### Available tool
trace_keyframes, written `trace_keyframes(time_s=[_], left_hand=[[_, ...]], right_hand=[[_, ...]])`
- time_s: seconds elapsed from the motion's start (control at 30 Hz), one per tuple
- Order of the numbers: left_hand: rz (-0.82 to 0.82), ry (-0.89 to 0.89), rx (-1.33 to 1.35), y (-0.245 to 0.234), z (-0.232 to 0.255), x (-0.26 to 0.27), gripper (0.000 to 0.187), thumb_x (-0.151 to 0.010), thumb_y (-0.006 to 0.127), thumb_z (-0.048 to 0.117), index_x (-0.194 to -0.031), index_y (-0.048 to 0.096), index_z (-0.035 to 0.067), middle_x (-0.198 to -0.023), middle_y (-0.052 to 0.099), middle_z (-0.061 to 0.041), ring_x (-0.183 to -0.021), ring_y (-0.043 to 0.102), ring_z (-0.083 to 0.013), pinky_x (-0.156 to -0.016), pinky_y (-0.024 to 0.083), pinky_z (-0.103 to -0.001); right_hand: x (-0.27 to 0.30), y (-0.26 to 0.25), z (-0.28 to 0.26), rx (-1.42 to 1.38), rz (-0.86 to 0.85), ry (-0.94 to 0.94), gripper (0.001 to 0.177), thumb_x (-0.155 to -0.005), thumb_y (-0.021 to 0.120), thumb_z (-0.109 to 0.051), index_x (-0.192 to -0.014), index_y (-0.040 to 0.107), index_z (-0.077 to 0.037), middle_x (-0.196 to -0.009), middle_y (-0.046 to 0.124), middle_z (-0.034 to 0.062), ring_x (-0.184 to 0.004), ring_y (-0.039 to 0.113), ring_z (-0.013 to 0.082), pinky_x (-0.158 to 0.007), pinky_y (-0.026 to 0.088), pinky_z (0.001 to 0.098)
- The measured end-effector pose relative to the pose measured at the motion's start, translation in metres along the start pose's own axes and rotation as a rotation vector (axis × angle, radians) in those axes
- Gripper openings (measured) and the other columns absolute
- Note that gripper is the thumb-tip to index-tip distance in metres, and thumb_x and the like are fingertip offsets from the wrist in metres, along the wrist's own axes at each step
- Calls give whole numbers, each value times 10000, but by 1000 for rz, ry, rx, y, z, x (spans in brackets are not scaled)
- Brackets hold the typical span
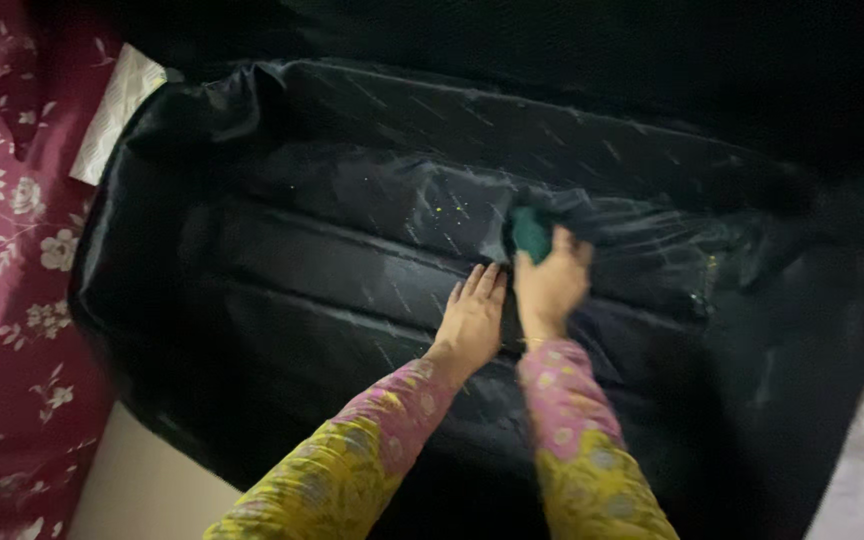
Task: The person rolls a green piece of clothing and places it into an open black suitcase on the floor.
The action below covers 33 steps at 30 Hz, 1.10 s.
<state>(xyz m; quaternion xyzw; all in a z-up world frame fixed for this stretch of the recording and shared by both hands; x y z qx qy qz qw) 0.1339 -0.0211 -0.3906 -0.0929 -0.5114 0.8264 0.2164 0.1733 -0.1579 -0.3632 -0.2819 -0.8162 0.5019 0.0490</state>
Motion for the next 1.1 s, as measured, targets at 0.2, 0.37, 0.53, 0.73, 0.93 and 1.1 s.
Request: trace_keyframes(time_s=[0.2,0.37,0.53,0.73,0.93,1.1], left_hand=[[-100,-1,20,-3,-4,3,707,-834,563,92,-1511,382,-2,-1630,317,-136,-1509,284,-322,-1160,320,-536],[-139,2,9,-4,-2,2,690,-866,556,87,-1524,365,5,-1649,272,-122,-1522,247,-318,-1161,309,-548],[-212,22,-24,-8,3,0,765,-851,573,86,-1541,272,-47,-1656,167,-150,-1514,180,-340,-1141,292,-554],[-294,-26,-104,-14,12,-3,777,-882,608,94,-1556,245,-36,-1680,140,-169,-1547,146,-365,-1175,295,-553],[-356,-23,-192,-19,19,-5,891,-834,694,144,-1559,215,-54,-1680,117,-188,-1542,142,-375,-1185,299,-547],[-296,-20,-195,-20,20,-2,807,-885,619,114,-1563,221,-64,-1694,116,-200,-1548,152,-384,-1171,314,-564]], right_hand=[[-15,-19,32,-432,82,165,477,-729,817,-230,-1154,680,-62,-1029,714,174,-981,715,378,-900,545,461],[-15,-106,98,3,346,128,635,-799,846,-104,-1390,629,-25,-1322,615,274,-1178,621,456,-1011,507,496],[-12,-69,98,185,83,204,715,-706,897,-143,-1366,626,-99,-1336,591,281,-1233,555,472,-1043,440,517],[-30,-94,83,10,95,134,704,-718,882,-94,-1379,640,-108,-1336,615,201,-1249,563,419,-1053,462,497],[-66,-110,118,298,136,-139,685,-701,856,-10,-1355,680,-115,-1351,632,170,-1213,573,397,-1044,467,477],[-43,-96,158,407,41,58,621,-723,879,-106,-1313,687,-87,-1263,641,228,-1146,601,429,-954,501,492]])
Point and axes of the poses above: each hand's wrist, its own x-axis away from the middle knuckle, its own y-axis out of the palm, z = x × y, the point moved 6 cm from there along -x, towards the middle knuckle
